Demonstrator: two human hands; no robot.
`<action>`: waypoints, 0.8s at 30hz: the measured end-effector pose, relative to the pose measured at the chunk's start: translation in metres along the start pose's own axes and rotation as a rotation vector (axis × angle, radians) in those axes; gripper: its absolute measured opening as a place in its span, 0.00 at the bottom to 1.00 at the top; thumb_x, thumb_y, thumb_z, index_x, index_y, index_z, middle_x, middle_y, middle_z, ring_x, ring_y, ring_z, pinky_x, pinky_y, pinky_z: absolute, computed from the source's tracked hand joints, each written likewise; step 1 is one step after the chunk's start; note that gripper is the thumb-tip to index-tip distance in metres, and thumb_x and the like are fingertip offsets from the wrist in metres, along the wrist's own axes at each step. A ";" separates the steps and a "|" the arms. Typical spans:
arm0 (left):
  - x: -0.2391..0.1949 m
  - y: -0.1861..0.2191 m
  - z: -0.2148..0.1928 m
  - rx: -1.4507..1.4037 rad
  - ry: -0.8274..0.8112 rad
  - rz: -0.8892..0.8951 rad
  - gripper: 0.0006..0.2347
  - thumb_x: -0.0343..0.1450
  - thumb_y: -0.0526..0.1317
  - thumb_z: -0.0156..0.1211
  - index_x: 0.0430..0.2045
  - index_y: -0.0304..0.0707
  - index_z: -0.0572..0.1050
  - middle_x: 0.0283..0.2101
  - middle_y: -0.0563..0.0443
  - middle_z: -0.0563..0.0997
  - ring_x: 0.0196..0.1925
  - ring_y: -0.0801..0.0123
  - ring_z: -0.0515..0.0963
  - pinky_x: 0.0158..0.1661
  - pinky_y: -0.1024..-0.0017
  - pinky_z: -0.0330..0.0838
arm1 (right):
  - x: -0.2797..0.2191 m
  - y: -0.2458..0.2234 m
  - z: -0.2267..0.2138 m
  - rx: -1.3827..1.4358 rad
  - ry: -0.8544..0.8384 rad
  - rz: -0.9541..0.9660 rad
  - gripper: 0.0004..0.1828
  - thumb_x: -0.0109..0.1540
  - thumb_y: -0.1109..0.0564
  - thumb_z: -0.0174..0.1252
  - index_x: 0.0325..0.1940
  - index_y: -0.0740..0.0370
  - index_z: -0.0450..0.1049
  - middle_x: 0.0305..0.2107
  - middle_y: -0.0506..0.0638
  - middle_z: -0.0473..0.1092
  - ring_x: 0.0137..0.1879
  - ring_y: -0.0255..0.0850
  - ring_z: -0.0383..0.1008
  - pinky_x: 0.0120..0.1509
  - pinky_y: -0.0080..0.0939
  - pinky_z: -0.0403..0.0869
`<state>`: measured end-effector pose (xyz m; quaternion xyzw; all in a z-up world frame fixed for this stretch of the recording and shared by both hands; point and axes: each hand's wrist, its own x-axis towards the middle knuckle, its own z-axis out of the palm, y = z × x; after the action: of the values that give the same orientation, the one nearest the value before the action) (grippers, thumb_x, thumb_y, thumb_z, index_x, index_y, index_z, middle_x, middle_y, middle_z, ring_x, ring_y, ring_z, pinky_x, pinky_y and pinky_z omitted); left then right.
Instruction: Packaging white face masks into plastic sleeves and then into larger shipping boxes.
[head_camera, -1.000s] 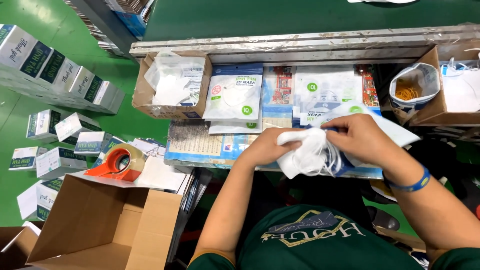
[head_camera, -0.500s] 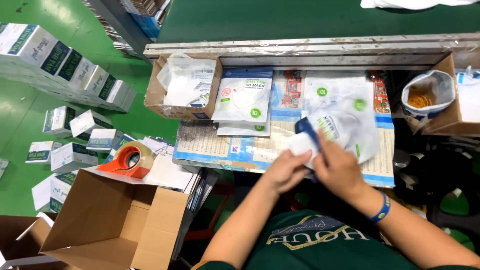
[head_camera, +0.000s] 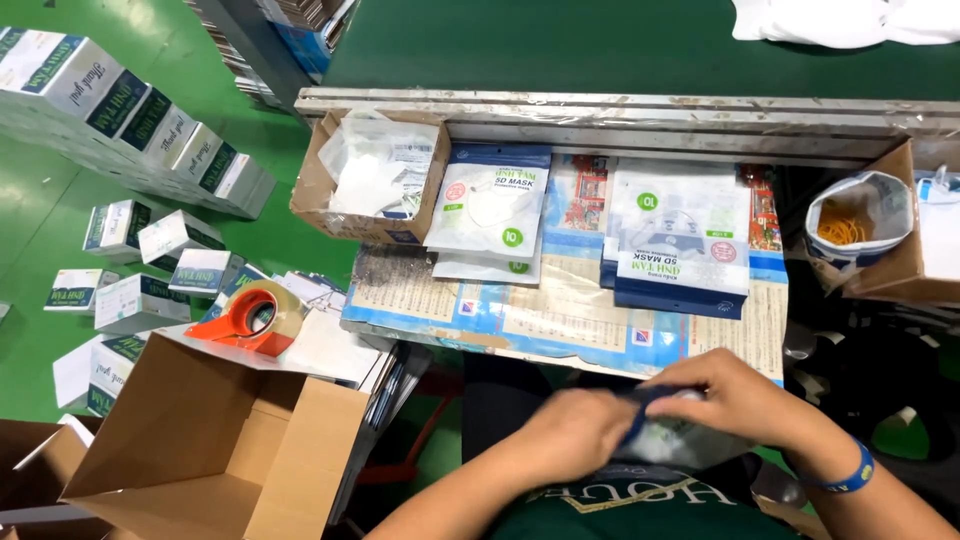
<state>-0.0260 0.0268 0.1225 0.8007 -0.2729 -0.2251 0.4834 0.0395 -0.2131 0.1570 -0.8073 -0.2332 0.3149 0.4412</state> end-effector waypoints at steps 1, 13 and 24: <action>-0.010 0.027 -0.014 0.137 0.355 0.030 0.09 0.75 0.41 0.59 0.48 0.43 0.80 0.47 0.44 0.82 0.51 0.52 0.80 0.53 0.59 0.73 | -0.002 0.006 0.000 0.085 0.122 0.017 0.16 0.53 0.54 0.69 0.43 0.61 0.86 0.30 0.50 0.83 0.34 0.35 0.82 0.42 0.37 0.80; 0.008 0.042 -0.098 0.595 0.532 0.141 0.05 0.67 0.36 0.62 0.34 0.46 0.81 0.34 0.53 0.78 0.44 0.57 0.75 0.46 0.54 0.58 | 0.044 -0.014 0.011 0.099 0.549 -0.416 0.10 0.61 0.57 0.61 0.41 0.68 0.80 0.32 0.48 0.79 0.39 0.30 0.77 0.43 0.34 0.74; 0.102 -0.110 -0.179 0.889 0.917 -0.329 0.28 0.71 0.54 0.55 0.69 0.58 0.60 0.75 0.42 0.54 0.77 0.41 0.49 0.66 0.28 0.37 | 0.272 -0.010 -0.044 0.151 0.706 -0.229 0.35 0.62 0.41 0.63 0.66 0.63 0.67 0.55 0.58 0.65 0.55 0.44 0.70 0.42 0.40 0.75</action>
<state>0.1867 0.1186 0.0913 0.9701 0.0199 0.2020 0.1332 0.2583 -0.0553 0.1016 -0.8001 -0.1315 -0.0176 0.5851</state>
